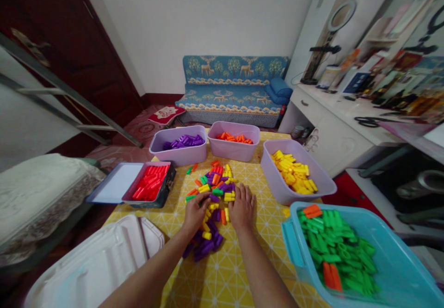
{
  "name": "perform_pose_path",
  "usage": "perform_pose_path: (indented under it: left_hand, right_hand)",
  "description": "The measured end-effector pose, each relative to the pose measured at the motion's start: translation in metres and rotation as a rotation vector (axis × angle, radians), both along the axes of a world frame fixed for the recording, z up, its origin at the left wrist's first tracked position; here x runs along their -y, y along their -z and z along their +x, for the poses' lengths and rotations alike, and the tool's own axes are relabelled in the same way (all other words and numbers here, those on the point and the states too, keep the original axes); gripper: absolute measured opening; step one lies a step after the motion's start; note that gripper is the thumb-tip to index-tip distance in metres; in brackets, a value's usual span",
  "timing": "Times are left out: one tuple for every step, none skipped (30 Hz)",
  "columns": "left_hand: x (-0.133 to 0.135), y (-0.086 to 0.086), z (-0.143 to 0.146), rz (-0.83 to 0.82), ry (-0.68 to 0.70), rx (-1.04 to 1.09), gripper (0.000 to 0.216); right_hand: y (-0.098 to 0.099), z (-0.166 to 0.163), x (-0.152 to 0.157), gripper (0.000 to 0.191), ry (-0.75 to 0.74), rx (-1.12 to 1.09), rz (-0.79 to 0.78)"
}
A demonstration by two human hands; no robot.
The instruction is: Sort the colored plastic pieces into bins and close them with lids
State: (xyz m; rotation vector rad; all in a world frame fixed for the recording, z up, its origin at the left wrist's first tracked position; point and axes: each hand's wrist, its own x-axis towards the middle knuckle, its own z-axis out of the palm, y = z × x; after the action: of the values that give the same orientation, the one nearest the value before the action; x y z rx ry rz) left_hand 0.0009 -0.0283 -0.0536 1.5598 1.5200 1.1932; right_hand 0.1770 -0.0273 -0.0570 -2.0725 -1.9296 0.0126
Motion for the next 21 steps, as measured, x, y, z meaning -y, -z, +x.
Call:
perform_pose_path:
  left_hand:
    - [0.0000, 0.0002, 0.0001, 0.002, 0.000, -0.002, 0.023]
    - [0.0000, 0.0003, 0.0001, 0.005, -0.001, -0.005, 0.023]
    - [0.0000, 0.0005, 0.0001, 0.007, -0.001, -0.009, 0.023]
    - [0.0000, 0.0006, 0.0001, 0.009, -0.002, -0.012, 0.024]
    - [-0.0001, 0.0007, 0.0000, 0.011, -0.002, -0.015, 0.024]
    - [-0.0001, 0.0008, 0.0000, 0.013, -0.001, -0.017, 0.024]
    - [-0.0002, 0.0008, 0.0000, 0.015, 0.000, -0.019, 0.024]
    - [-0.0002, 0.0009, 0.0000, 0.016, 0.000, -0.021, 0.023]
    - [-0.0001, 0.0009, 0.0001, 0.017, 0.001, -0.024, 0.023]
    - [0.0000, 0.0010, 0.0002, 0.016, 0.002, -0.028, 0.023]
    - [0.0001, 0.0010, 0.0004, 0.016, 0.002, -0.031, 0.023]
    - [0.0003, 0.0010, 0.0006, 0.014, 0.001, -0.033, 0.023]
    - [0.0005, 0.0009, 0.0008, 0.013, 0.000, -0.035, 0.023]
    - [0.0006, 0.0008, 0.0011, 0.012, -0.001, -0.036, 0.023]
    - [0.0007, 0.0008, 0.0013, 0.011, -0.001, -0.037, 0.024]
    - [0.0007, 0.0007, 0.0015, 0.010, -0.001, -0.038, 0.024]
    - [0.0007, 0.0007, 0.0017, 0.010, 0.000, -0.040, 0.024]
    - [0.0007, 0.0007, 0.0018, 0.010, 0.002, -0.042, 0.024]
    - [0.0006, 0.0009, 0.0019, 0.011, 0.001, -0.043, 0.024]
    - [0.0006, 0.0010, 0.0019, 0.011, 0.000, -0.045, 0.024]
    - [0.0005, 0.0013, 0.0019, 0.011, -0.003, -0.046, 0.024]
  right_hand:
    - [0.0002, 0.0001, 0.0000, 0.053, -0.001, 0.002, 0.001]
    - [0.0008, 0.0003, -0.0001, 0.053, -0.002, 0.004, 0.002]
    - [0.0015, 0.0005, -0.0003, 0.053, -0.003, 0.006, 0.003]
    - [0.0023, 0.0006, -0.0005, 0.053, -0.003, 0.008, 0.005]
    - [0.0032, 0.0007, -0.0007, 0.053, -0.003, 0.009, 0.008]
    - [0.0039, 0.0007, -0.0010, 0.053, -0.002, 0.009, 0.010]
    - [0.0045, 0.0007, -0.0012, 0.054, -0.001, 0.008, 0.010]
    - [0.0048, 0.0007, -0.0013, 0.054, 0.000, 0.006, 0.011]
    - [0.0047, 0.0006, -0.0014, 0.054, 0.001, 0.004, 0.011]
    - [0.0044, 0.0005, -0.0014, 0.054, 0.001, 0.002, 0.011]
    - [0.0039, 0.0004, -0.0013, 0.053, 0.000, 0.000, 0.010]
    - [0.0032, 0.0003, -0.0011, 0.053, -0.001, -0.002, 0.007]
    - [0.0023, 0.0003, -0.0009, 0.053, -0.001, -0.003, 0.004]
    - [0.0014, 0.0002, -0.0007, 0.053, -0.002, -0.003, 0.001]
    - [0.0004, 0.0001, -0.0005, 0.053, -0.001, -0.003, -0.003]
    - [-0.0006, -0.0001, -0.0002, 0.053, 0.000, -0.004, -0.006]
    - [-0.0015, -0.0002, -0.0001, 0.053, 0.002, -0.006, -0.010]
    - [-0.0024, -0.0004, 0.0001, 0.053, 0.003, -0.009, -0.015]
    - [-0.0031, -0.0006, 0.0001, 0.053, 0.005, -0.012, -0.020]
    - [-0.0035, -0.0008, 0.0001, 0.053, 0.006, -0.014, -0.024]
    - [-0.0038, -0.0009, 0.0000, 0.053, 0.007, -0.016, -0.026]
